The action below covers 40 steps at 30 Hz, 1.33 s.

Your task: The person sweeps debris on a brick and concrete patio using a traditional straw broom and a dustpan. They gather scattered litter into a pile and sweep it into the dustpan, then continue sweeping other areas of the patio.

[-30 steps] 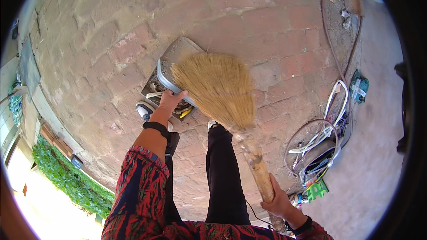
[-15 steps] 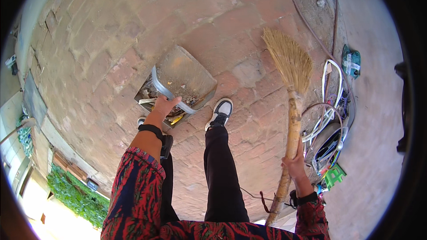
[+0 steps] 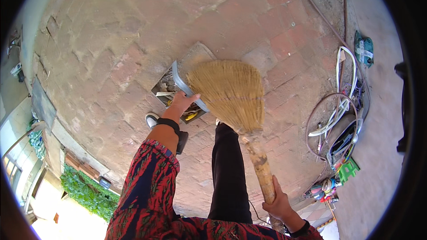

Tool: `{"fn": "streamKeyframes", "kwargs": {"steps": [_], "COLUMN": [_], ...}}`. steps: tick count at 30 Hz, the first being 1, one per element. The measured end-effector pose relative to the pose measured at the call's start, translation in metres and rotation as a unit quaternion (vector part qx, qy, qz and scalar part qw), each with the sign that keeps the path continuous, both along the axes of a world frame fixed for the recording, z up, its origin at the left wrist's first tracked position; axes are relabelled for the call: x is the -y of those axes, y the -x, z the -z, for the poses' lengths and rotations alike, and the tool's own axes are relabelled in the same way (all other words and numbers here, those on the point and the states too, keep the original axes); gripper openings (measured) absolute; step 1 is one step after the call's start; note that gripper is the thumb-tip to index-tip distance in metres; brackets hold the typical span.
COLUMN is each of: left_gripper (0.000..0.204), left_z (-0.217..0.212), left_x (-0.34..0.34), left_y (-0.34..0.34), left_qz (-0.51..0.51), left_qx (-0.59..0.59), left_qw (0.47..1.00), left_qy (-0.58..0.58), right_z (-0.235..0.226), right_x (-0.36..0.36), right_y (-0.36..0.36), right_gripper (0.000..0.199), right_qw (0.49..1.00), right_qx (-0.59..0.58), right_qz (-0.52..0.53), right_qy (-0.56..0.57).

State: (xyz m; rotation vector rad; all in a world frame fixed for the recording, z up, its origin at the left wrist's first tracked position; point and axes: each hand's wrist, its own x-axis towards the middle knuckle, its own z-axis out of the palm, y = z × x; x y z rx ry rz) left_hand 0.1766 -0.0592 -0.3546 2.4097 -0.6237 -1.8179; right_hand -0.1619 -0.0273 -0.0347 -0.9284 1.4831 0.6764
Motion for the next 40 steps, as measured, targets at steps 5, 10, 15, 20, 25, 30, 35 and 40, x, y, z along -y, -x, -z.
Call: {"fn": "streamKeyframes", "kwargs": {"steps": [5,10,15,20,25,30,35,40], "left_gripper": [0.04,0.022,0.016,0.018,0.018,0.019,0.023,0.021], "left_z": [-0.024,-0.088,-0.198,-0.286,-0.353,-0.392,-0.398,-0.384], "left_x": [-0.005,-0.015,-0.058,-0.103,-0.185,-0.276,-0.342,-0.369], "left_y": [-0.019,-0.053,-0.109,-0.192,-0.271,-0.31,-0.322,-0.322], "left_qz": [-0.193,-0.423,-0.476,-0.457,-0.495,-0.549,-0.632,-0.708], "left_qx": [-0.087,-0.072,-0.149,-0.148,-0.06,0.083,0.148,0.147], "left_qw": [0.976,0.891,0.803,0.773,0.76,0.74,0.704,0.651], "left_qy": [0.059,0.15,0.325,0.415,0.418,0.38,0.287,0.232], "right_z": [-0.025,-0.047,-0.06,-0.044,-0.01,0.033,0.097,0.116], "right_x": [0.003,0.002,0.009,0.048,0.091,0.089,0.064,0.093], "right_y": [0.002,0.001,-0.043,-0.15,-0.286,-0.464,-0.532,-0.426], "right_gripper": [0.088,0.087,0.089,0.09,0.057,0.029,0.031,0.027], "right_qw": [0.99,0.959,0.929,0.885,0.805,0.648,0.512,0.379], "right_qx": [0.07,0.083,0.142,0.279,0.412,0.525,0.504,0.475], "right_qz": [0.073,0.221,0.301,0.358,0.395,0.393,0.519,0.59], "right_qy": [0.101,0.157,0.16,0.106,-0.163,-0.386,-0.464,-0.532]}}
